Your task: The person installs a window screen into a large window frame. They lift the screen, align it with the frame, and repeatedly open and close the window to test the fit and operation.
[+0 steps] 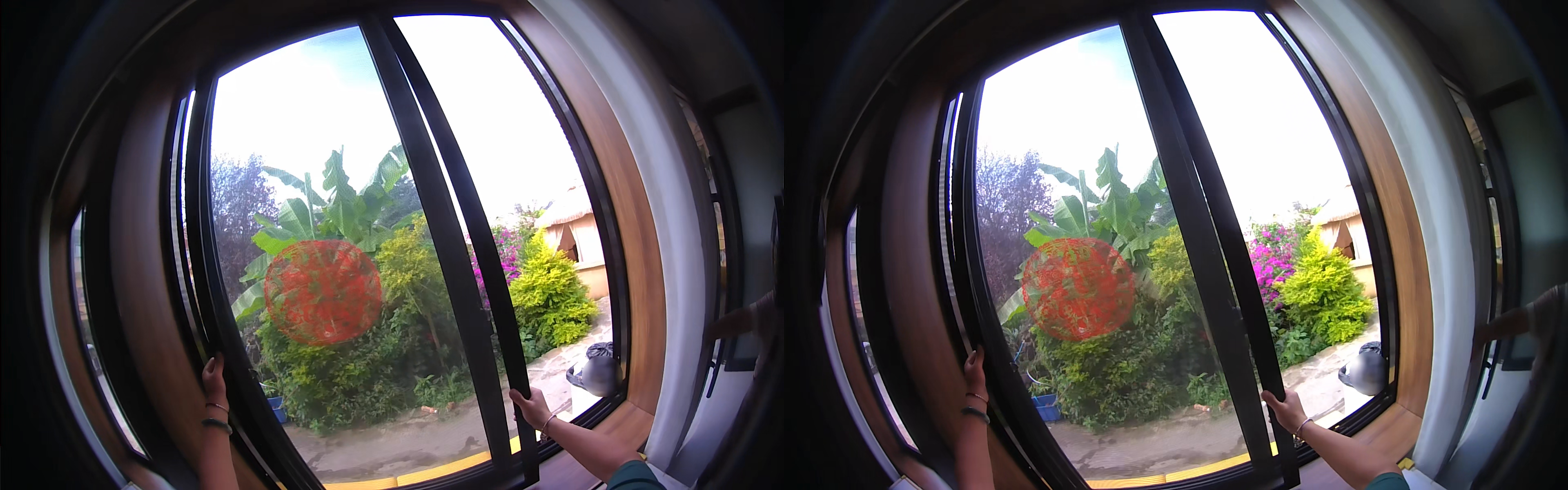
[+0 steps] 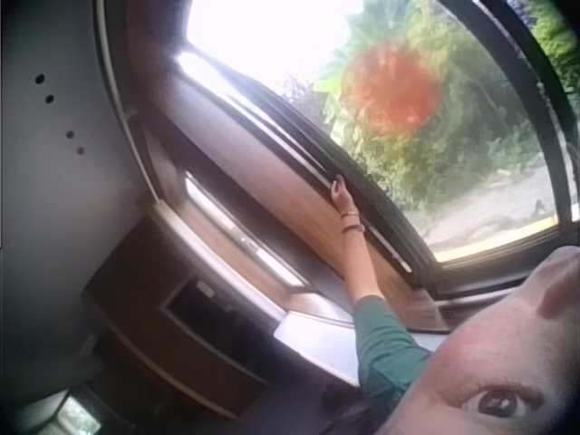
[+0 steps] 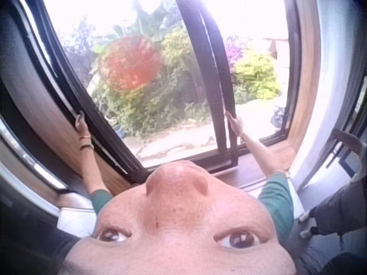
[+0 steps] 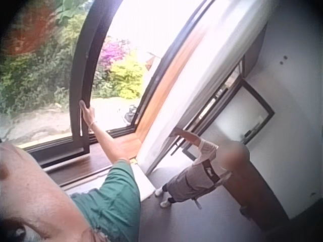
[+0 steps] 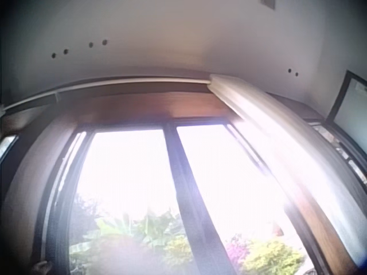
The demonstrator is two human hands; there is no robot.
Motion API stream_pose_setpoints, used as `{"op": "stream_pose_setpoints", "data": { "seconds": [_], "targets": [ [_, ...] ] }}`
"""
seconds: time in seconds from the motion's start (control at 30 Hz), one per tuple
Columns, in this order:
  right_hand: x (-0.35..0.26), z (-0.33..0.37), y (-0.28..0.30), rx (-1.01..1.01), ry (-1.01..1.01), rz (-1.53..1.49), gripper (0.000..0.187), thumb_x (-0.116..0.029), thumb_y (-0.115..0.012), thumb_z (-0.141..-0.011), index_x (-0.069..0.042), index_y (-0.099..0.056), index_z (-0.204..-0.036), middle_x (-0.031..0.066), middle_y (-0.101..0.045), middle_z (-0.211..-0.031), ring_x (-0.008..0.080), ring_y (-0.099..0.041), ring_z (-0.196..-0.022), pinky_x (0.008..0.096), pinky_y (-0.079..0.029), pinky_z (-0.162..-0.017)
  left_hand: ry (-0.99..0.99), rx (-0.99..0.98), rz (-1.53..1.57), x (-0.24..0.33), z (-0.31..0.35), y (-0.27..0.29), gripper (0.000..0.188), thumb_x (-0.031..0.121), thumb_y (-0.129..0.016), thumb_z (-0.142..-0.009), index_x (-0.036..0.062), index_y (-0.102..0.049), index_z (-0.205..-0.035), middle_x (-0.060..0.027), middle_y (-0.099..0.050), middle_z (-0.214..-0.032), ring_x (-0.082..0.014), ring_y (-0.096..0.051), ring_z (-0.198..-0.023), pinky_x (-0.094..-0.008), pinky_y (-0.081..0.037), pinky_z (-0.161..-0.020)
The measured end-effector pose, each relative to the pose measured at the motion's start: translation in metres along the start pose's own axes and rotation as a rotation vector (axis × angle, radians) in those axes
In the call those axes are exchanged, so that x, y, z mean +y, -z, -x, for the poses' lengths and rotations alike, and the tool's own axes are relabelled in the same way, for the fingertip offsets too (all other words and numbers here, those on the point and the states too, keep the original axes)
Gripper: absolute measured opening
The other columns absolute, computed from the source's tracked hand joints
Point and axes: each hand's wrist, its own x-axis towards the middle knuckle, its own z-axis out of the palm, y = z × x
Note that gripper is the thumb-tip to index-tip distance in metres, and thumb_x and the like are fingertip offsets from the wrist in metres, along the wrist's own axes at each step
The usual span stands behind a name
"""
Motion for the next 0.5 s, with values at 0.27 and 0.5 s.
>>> {"op": "stream_pose_setpoints", "data": {
  "seconds": [0.27, 0.5],
  "targets": [
    [0.018, -0.013, 0.018, 0.091, -0.045, 0.000, 0.045, -0.047, -0.065, -0.078, -0.006, -0.048, -0.071, 0.0002, -0.045, -0.055, 0.0110, -0.048, -0.043, 0.0264, -0.043, -0.039, 0.062, -0.105, 0.097, 0.010, 0.009, -0.018, 0.029, 0.033, -0.059, -0.087, 0.0039, -0.061, -0.089, 0.0038, -0.057, -0.086, -0.0051, -0.048, -0.080, -0.0226, -0.038, -0.072],
    [-0.021, -0.014, 0.024, 0.063, -0.039, -0.013, 0.049, -0.051, -0.064, -0.076, -0.006, -0.047, -0.072, 0.0009, -0.045, -0.054, 0.0122, -0.050, -0.043, 0.0270, -0.045, -0.041, 0.044, 0.078, -0.020, 0.040, 0.009, -0.038, 0.029, 0.035, -0.057, -0.087, 0.0065, -0.057, -0.083, 0.0080, -0.045, -0.076, -0.0044, -0.039, -0.072, -0.0228, -0.034, -0.066]
  ]
}}
